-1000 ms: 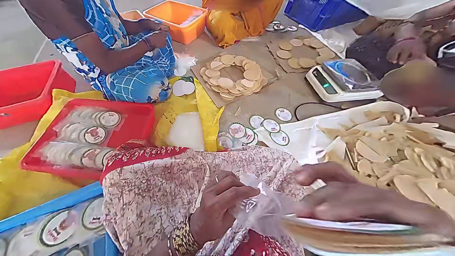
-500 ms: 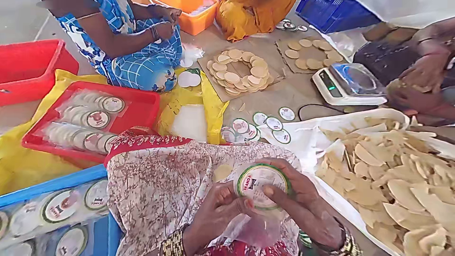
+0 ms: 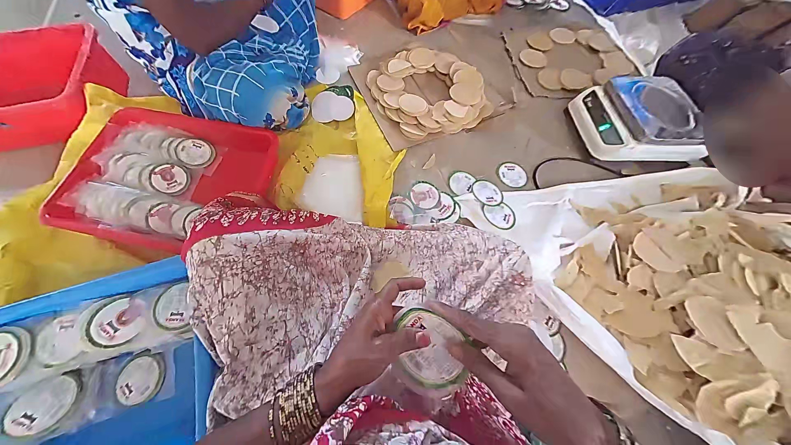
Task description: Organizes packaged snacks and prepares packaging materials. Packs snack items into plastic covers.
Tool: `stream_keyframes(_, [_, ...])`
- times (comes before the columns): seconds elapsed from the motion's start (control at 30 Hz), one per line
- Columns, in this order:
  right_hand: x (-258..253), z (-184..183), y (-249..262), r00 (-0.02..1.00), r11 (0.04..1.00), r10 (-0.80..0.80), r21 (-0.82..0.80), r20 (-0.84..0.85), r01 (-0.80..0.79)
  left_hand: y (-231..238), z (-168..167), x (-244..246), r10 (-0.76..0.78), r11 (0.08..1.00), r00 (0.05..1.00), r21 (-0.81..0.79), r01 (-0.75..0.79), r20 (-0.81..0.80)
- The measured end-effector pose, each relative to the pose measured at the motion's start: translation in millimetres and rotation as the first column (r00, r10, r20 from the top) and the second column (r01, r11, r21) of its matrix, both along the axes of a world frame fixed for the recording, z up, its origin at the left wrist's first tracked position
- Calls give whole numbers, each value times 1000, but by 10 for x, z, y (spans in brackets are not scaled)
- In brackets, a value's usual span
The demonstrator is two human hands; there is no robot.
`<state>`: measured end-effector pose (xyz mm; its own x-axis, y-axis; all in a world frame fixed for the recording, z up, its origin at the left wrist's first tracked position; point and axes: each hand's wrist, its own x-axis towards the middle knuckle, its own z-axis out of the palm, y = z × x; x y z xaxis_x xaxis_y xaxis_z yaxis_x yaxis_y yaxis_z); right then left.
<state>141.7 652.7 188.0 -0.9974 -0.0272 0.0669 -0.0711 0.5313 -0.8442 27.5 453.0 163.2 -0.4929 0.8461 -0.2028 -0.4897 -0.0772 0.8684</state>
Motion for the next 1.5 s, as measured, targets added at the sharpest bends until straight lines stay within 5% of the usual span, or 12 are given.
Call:
stream_keyframes(0.17, [24,-72,-192,977,875,-86,-454,193,167,12,-78,69,170,983,980,83,-162,-101])
stream_keyframes(0.27, [-35,-37,-288,963,804,-221,-531,153,268,-1,-124,12,191,981,957,68,-181,-218])
stream_keyframes(0.4, [-101,-28,-161,955,863,-288,-413,67,289,-138,-188,-38,89,996,977,32,-84,-196])
stream_keyframes(0.67, [-118,-114,-55,998,997,-55,-49,41,57,-117,-213,23,195,981,954,27,-194,-227])
stream_keyframes(0.93, [-119,-162,-137,996,959,68,273,55,-81,-72,-237,57,223,970,892,-3,-243,-393])
stream_keyframes(1.07, [-104,-222,-237,999,979,-41,199,0,40,-44,-260,26,293,953,860,53,-299,-419])
stream_keyframes(1.2, [-88,-231,-266,959,969,-234,-120,-161,216,-35,-217,-27,396,918,854,148,-367,-338])
stream_keyframes(1.4, [-71,-275,-285,980,989,-116,-106,-163,99,-9,-250,32,321,946,815,136,-293,-482])
stream_keyframes(1.5, [-123,-260,-223,985,993,-71,-108,-156,54,-32,-289,29,386,923,815,177,-343,-432])
